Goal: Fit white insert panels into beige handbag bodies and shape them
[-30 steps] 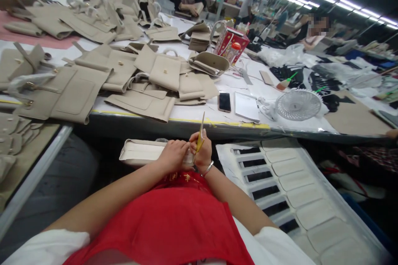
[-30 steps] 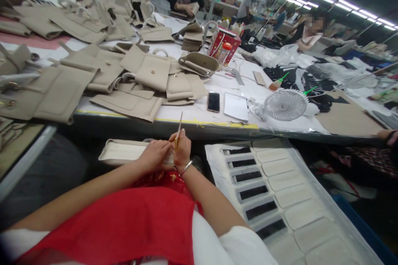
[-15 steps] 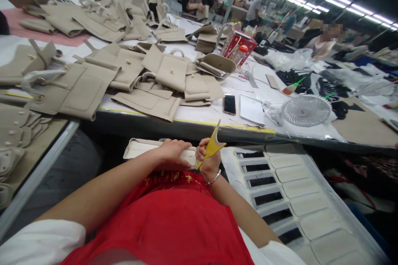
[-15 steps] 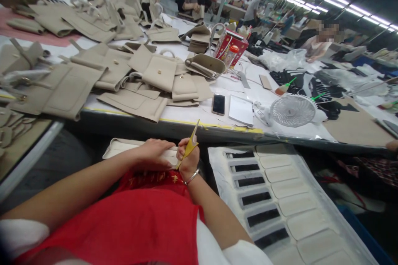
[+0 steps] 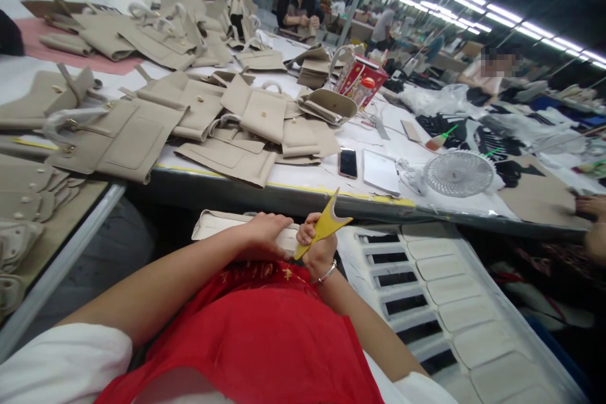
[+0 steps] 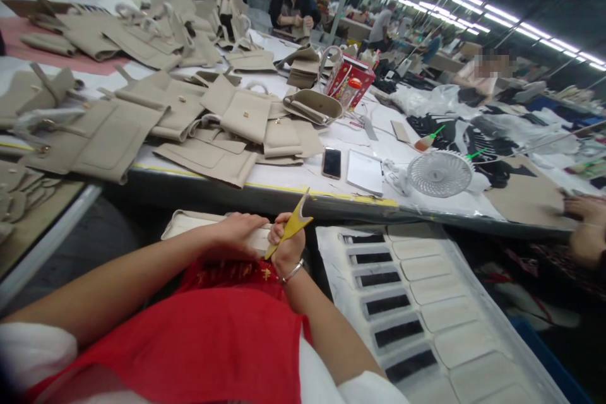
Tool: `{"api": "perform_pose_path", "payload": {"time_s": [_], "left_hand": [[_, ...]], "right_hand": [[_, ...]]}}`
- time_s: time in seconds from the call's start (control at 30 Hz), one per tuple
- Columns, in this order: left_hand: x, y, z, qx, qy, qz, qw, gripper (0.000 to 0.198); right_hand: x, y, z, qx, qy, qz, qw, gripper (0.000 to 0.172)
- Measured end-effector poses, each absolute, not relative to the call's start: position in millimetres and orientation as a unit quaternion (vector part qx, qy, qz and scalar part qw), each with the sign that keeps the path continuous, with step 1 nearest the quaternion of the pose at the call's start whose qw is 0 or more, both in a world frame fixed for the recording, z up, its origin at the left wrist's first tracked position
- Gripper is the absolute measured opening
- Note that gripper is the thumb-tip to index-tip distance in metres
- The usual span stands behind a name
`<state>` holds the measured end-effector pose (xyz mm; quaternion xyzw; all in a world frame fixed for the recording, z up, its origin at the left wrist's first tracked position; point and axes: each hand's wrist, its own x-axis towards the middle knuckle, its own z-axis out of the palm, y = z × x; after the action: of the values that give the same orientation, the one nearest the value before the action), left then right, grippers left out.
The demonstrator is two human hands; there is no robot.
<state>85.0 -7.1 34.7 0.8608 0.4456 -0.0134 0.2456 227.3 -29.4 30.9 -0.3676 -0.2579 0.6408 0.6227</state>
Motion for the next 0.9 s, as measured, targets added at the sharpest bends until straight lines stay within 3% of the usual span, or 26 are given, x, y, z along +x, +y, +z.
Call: {"api": "perform_pose_path", "payload": {"time_s": [0.27, 0.53, 0.9], "left_hand": [[84.1, -14.9, 30.0, 0.871, 0.443, 0.045, 0.207, 0.065], [81.5, -14.4, 26.7, 0.877, 0.428, 0.049, 0.214, 0.082], [86.9, -13.0, 27.1, 0.867, 0.451, 0.037, 0.206, 0.073]], "right_hand": [[210.9, -27.0, 21.7, -0.394, -0.316, 0.635, 0.585, 0.042], [228.9, -29.0, 38.6, -0.355, -0.251, 0.617, 0.656, 0.014], [206.3, -22.6, 26.3, -0.474, -0.288, 0.556, 0.619, 0.043]]}}
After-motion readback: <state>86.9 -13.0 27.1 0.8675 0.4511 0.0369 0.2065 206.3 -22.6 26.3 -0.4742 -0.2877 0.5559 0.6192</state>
